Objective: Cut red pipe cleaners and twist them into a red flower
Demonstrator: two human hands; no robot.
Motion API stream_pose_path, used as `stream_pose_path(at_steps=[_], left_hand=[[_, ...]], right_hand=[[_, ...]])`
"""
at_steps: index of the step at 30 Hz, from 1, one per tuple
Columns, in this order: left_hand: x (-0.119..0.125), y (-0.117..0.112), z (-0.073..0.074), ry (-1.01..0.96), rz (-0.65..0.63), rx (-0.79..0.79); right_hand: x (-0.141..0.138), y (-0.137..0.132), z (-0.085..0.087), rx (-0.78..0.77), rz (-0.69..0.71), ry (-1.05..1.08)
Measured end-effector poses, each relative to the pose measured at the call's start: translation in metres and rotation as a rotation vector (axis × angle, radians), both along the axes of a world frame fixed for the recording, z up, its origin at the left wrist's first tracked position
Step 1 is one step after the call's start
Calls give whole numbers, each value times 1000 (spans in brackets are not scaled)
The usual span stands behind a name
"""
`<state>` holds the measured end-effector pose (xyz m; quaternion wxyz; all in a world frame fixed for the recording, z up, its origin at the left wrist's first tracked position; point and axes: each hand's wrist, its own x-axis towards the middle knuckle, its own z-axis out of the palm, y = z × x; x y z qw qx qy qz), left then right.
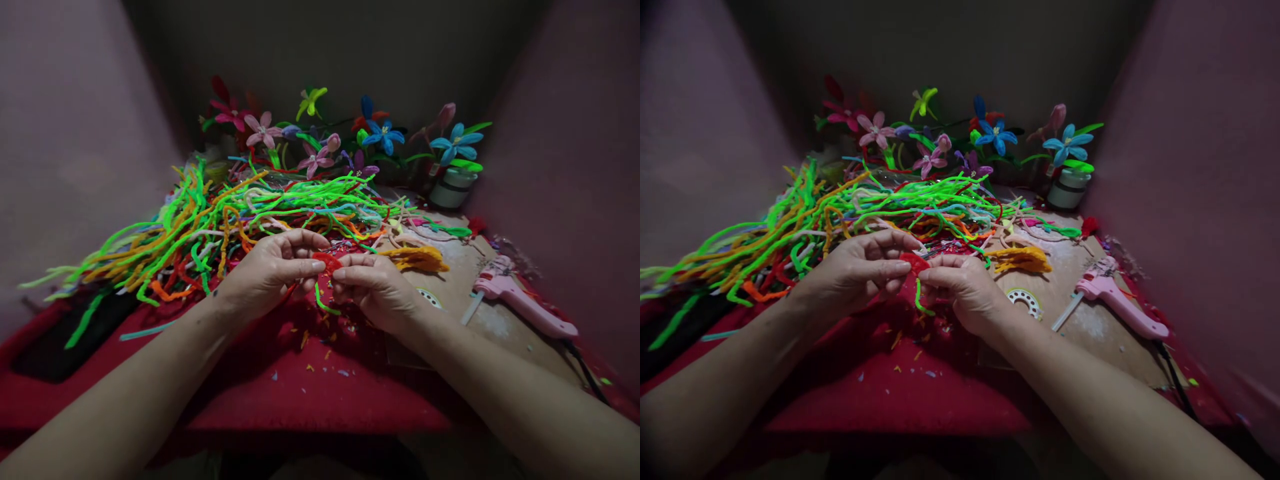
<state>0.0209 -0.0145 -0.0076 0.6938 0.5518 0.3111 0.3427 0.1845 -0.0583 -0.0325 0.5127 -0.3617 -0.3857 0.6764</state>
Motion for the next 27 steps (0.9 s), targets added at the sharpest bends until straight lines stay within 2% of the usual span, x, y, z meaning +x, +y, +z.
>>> stream_pose_path(at_steps=[7, 27], left_hand=[[-2, 1, -3, 53, -61, -6], [0, -2, -2, 75, -93, -12]], right_hand=[[-1, -1, -2, -9, 10, 2], [0, 1, -4, 3, 44, -27]])
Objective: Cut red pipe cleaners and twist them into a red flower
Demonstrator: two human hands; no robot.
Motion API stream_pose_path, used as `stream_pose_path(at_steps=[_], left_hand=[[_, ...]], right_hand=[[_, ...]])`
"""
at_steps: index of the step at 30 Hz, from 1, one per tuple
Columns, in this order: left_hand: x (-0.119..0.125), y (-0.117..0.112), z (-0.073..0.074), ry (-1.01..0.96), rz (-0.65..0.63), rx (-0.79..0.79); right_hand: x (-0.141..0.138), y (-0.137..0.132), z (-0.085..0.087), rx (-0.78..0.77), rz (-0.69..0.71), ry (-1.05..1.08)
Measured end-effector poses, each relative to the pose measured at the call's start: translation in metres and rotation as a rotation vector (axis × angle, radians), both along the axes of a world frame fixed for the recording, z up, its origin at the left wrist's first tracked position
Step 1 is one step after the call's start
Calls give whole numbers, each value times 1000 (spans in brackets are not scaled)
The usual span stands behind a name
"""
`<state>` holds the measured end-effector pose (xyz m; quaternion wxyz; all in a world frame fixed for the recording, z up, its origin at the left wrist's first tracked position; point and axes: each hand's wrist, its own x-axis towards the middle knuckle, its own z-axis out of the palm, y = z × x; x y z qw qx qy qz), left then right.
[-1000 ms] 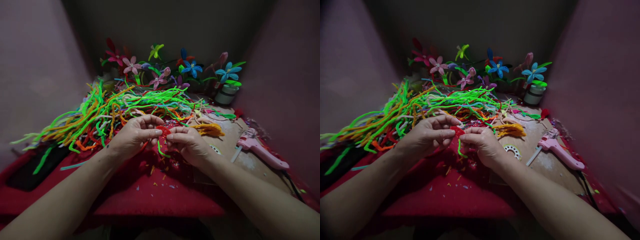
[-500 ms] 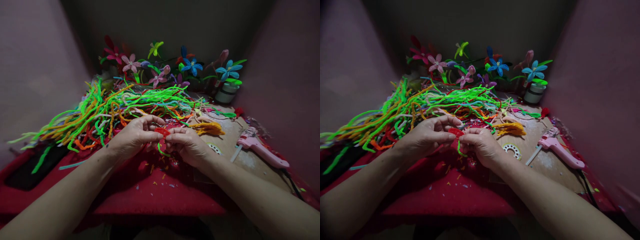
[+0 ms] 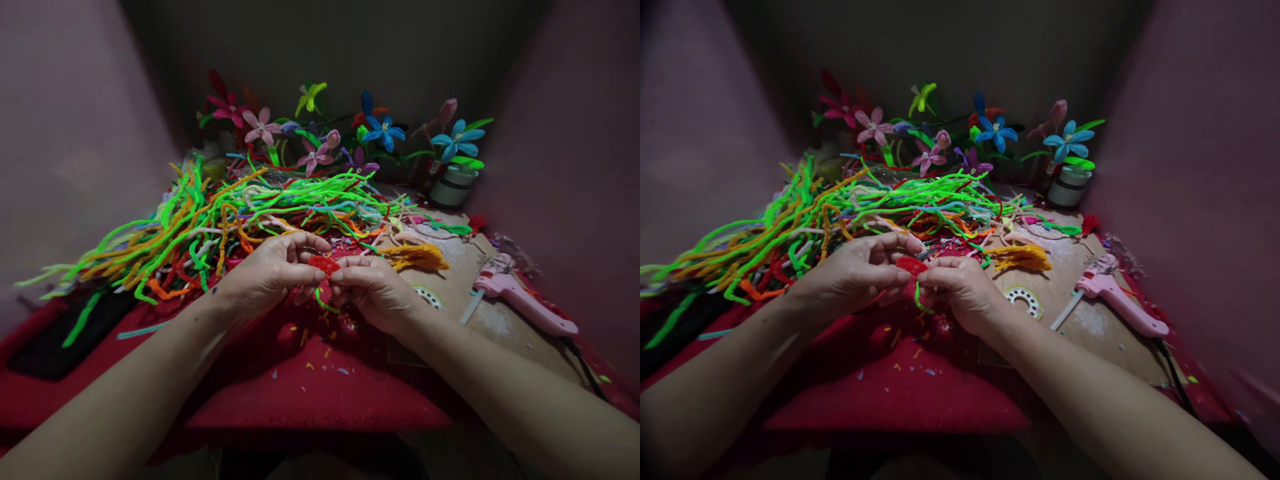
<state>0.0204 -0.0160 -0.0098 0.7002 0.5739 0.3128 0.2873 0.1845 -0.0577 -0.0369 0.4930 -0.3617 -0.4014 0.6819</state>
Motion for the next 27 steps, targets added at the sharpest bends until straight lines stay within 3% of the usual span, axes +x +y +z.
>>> stream_pose_path(at_steps=[6, 12, 18, 20, 22, 25, 27], left_hand=[[0, -1, 3, 27, 6, -32], [0, 0, -3, -12, -9, -58], [-2, 2, 4, 117, -23, 85], [-9, 6, 12, 232, -8, 192], [-20, 12, 20, 441, 30, 398], [-36, 19, 24, 944, -12, 776], [-42, 19, 18, 1211, -66, 932]], right_hand=[[-1, 0, -1, 9, -2, 7], [-1, 0, -2, 34, -28, -5], [-1, 1, -4, 44, -59, -23], [-1, 3, -6, 56, -128, -20], [0, 5, -7, 70, -205, -30], [2, 7, -8, 44, -262, -54], [2, 7, -7, 20, -263, -64]])
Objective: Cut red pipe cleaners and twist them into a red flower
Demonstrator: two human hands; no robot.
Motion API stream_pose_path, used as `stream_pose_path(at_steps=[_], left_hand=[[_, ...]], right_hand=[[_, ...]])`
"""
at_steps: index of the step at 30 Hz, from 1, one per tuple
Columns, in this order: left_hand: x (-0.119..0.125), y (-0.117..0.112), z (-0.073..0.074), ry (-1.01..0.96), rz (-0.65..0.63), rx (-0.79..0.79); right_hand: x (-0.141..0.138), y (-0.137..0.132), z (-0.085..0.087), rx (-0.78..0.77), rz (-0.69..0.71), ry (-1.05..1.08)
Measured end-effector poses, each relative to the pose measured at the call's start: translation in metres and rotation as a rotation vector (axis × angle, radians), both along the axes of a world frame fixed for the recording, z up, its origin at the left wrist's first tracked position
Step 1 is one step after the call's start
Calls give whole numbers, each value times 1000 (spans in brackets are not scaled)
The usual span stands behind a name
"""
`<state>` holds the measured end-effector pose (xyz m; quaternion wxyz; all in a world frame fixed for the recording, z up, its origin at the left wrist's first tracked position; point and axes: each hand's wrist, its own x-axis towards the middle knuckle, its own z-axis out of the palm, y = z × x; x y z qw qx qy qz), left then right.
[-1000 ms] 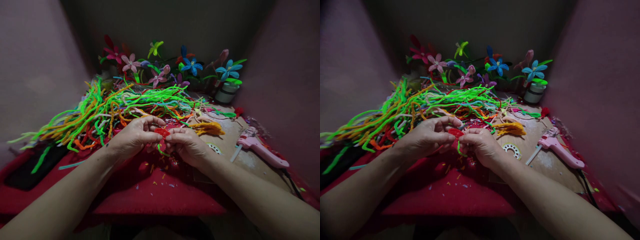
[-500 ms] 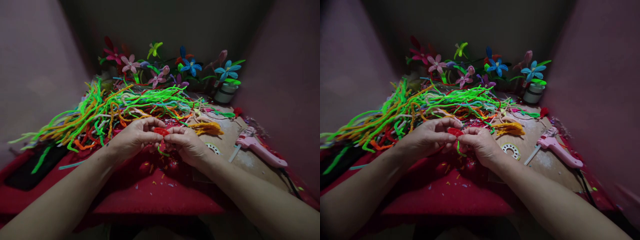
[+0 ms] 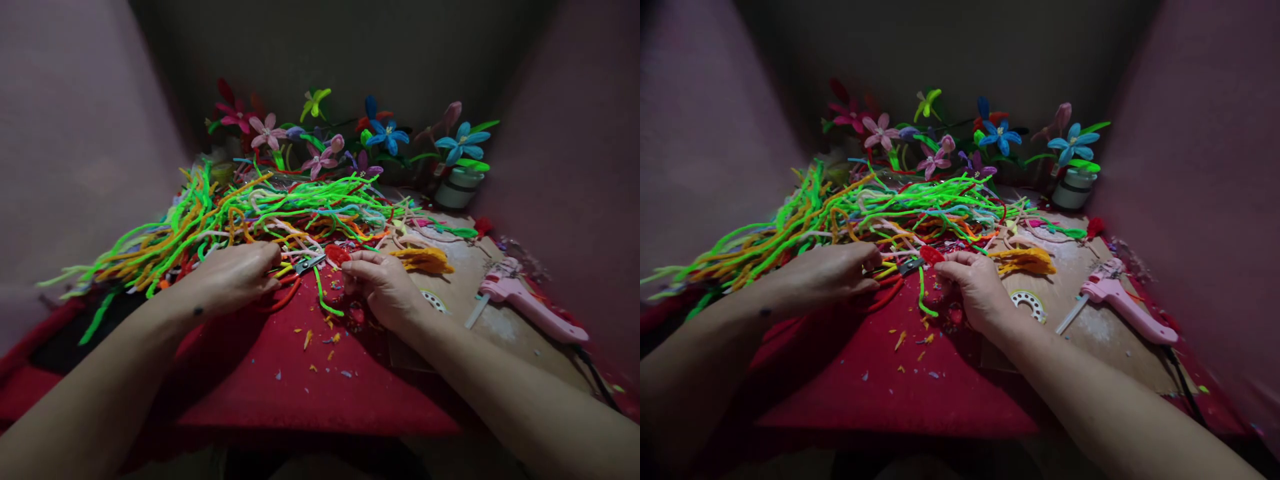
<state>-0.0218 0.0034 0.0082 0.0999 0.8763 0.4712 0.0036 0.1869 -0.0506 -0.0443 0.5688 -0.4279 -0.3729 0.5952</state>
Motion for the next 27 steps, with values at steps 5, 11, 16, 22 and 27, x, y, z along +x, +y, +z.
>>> stream_pose_path(at_steps=[5, 11, 16, 22, 27], left_hand=[[0, -5, -20, 87, -52, 101], [-10, -3, -16, -93, 71, 95], [-12, -1, -18, -217, 2, 72], [-21, 0, -31, -273, -182, 200], [-29, -2, -28, -192, -160, 214]], right_hand=[[0, -1, 3, -18, 6, 7], [1, 1, 4, 9, -21, 22], [3, 4, 1, 8, -27, 35], [7, 7, 2, 14, -65, -13], [9, 7, 6, 50, -71, -25]])
